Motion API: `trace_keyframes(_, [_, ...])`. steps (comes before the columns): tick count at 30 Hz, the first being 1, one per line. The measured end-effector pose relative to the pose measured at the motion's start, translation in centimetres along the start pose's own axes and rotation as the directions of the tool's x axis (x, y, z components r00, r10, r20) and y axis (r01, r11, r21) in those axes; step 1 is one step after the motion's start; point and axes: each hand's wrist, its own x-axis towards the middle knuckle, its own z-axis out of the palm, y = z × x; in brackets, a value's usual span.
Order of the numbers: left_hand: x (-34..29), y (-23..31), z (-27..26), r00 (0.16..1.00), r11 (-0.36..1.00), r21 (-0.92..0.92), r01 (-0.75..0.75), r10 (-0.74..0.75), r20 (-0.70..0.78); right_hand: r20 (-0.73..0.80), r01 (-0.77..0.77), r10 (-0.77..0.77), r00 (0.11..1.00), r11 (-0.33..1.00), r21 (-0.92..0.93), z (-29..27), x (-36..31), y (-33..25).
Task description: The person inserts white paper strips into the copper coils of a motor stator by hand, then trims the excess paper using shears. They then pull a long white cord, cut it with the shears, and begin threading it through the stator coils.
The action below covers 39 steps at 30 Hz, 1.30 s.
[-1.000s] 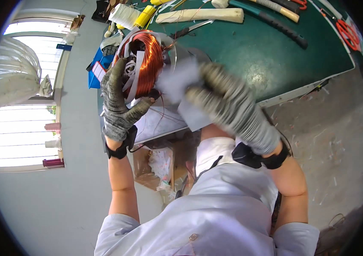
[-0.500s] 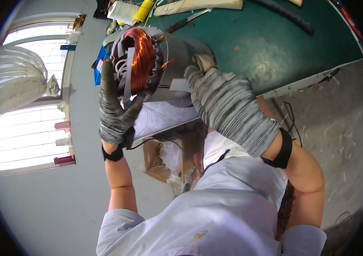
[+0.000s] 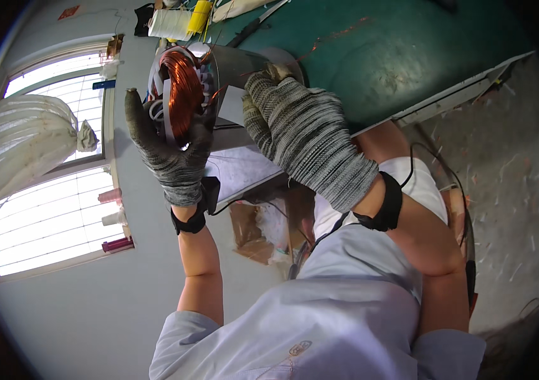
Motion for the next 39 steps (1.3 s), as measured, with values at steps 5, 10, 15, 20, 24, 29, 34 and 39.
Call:
trace_keyframes(5, [0.5,0.8,0.9,0.996,0.988,0.131,-0.085,0.088,-0.023,-0.091,0.012,-0.007,0.996,0.998,0.059,0.5,0.5,0.8])
trace_keyframes(10, [1.1,1.6,1.8,0.992,0.996,0.084,-0.021,0.031,-0.121,-0.201,0.177,-0.168,0.965,0.984,0.029,0.8,0.5,2.1])
trace_keyframes(15, [1.0,2.0,1.8,0.967,0.994,0.108,0.016,0.012,-0.254,-0.219,0.008,0.086,0.972,0.917,0.398,-1.1,1.5,-0.4])
trace_keyframes(20, [0.7,1.7,2.3,0.975,0.999,0.038,-0.011,0.019,-0.223,-0.263,0.073,0.049,0.964,0.898,0.433,-0.9,2.0,-1.2])
trace_keyframes(24, [0.5,1.4,2.4,0.94,0.997,-0.024,-0.075,0.063,-0.335,-0.221,0.078,0.028,0.975,0.885,0.458,-0.6,2.4,-1.8])
trace_keyframes(29, [0.5,1.4,2.4,0.945,0.995,0.033,-0.089,0.095,-0.314,-0.227,0.107,-0.01,0.974,0.902,0.418,-0.5,2.6,-2.2])
trace_keyframes(34, [0.6,2.1,2.2,0.957,0.999,0.038,-0.018,0.028,-0.289,-0.196,0.098,-0.045,0.98,0.957,0.272,-0.8,2.7,-3.2])
trace_keyframes(39, [0.5,2.3,2.8,0.953,0.999,0.001,0.04,-0.038,-0.302,-0.202,0.118,-0.07,0.977,0.963,0.241,-1.2,3.6,-3.0])
